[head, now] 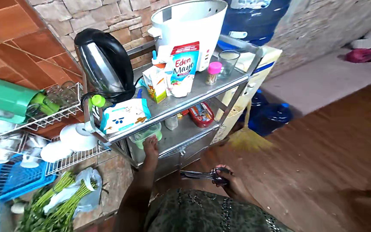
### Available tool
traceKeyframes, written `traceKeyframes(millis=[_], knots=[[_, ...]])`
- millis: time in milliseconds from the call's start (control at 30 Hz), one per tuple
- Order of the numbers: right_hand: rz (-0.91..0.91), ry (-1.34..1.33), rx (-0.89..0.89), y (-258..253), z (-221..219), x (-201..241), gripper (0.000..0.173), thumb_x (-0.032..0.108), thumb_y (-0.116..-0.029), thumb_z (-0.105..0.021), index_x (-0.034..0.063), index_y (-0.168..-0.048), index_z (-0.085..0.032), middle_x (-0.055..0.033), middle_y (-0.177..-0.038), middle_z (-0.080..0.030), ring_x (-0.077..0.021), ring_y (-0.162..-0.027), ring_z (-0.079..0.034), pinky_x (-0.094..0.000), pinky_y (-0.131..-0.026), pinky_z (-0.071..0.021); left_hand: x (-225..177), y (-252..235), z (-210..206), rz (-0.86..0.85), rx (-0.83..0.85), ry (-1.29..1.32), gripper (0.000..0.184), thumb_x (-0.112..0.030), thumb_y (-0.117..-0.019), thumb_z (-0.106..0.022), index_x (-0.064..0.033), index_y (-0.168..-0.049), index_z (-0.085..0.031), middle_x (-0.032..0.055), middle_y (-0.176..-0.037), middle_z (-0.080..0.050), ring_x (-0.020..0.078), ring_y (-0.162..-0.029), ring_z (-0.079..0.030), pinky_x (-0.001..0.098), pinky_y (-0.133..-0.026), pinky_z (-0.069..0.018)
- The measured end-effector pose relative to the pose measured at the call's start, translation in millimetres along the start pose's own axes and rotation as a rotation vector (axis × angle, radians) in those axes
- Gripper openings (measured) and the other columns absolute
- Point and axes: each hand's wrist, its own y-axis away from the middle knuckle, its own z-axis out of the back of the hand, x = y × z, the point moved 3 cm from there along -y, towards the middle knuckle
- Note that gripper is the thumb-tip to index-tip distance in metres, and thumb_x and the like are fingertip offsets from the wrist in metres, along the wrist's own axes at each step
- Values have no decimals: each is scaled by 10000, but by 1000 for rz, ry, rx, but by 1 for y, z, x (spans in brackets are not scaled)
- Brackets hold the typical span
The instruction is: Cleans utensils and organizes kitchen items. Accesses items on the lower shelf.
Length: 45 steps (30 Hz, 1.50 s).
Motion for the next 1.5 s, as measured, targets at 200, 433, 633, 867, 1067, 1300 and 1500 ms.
traceKeyframes(millis=[200, 433, 633, 867, 1067, 1300, 1500], knots=[[16, 48, 127, -37, -31, 10, 250, 51, -957, -525, 4, -1200, -557, -162, -964, -725, -227, -648, -696, -348, -506, -586, 32, 58, -14, 83, 204, -67, 373, -176, -1110, -406, -18, -1447, -386, 194, -1393, -585, 295, -1187, -641, 448, -974, -541], [201, 382, 309, -68, -74, 49, 227, 43, -927, -566, 12, -1148, -608, -103, -995, -731, -193, -788, -712, -344, -634, -609, -4, 102, -16, -49, 1189, -1178, 487, -281, -1013, -645, -7, -1401, -542, 178, -1313, -641, 236, -1179, -646, 426, -1042, -518], [226, 528, 457, -78, -144, 46, 209, 102, -972, -616, 28, -1165, -650, -72, -1071, -703, -142, -937, -681, -335, -829, -590, -9, 107, 7, -354, 1128, -1322, 401, -334, -1046, -579, -5, -1273, -614, 162, -1039, -703, 231, -913, -691, 441, -870, -567], [63, 451, 427, -92, -167, 33, 622, 505, -1100, -273, 38, -1159, -680, -115, -1000, -722, -219, -809, -700, -397, -669, -603, -17, 91, 42, 98, 1024, -925, 257, -273, -1051, -582, -33, -1141, -608, 19, -844, -646, 81, -671, -601, 241, -616, -520], [38, 446, 364, -96, -166, 32, 694, 526, -1100, -192, 37, -1136, -682, -104, -958, -726, -214, -817, -698, -399, -696, -599, -10, 84, 57, 264, 1008, -816, 242, -246, -1091, -483, -51, -1197, -579, 0, -851, -629, 64, -677, -588, 213, -608, -502], [143, 530, 345, -99, -167, 26, 615, 471, -1112, -253, 64, -1116, -714, -70, -1049, -732, -162, -1007, -683, -393, -933, -556, -13, 82, 49, 316, 1080, -729, 297, -242, -1106, -440, -35, -1262, -587, 42, -879, -649, 108, -709, -623, 254, -654, -548], [294, 573, 396, -98, -162, 33, 322, 241, -1095, -466, 58, -1002, -713, -15, -918, -703, -81, -881, -651, -305, -851, -544, -10, 79, 46, 383, 1041, -670, 220, -205, -1085, -493, -46, -1206, -587, 51, -919, -670, 112, -742, -639, 252, -676, -550]])
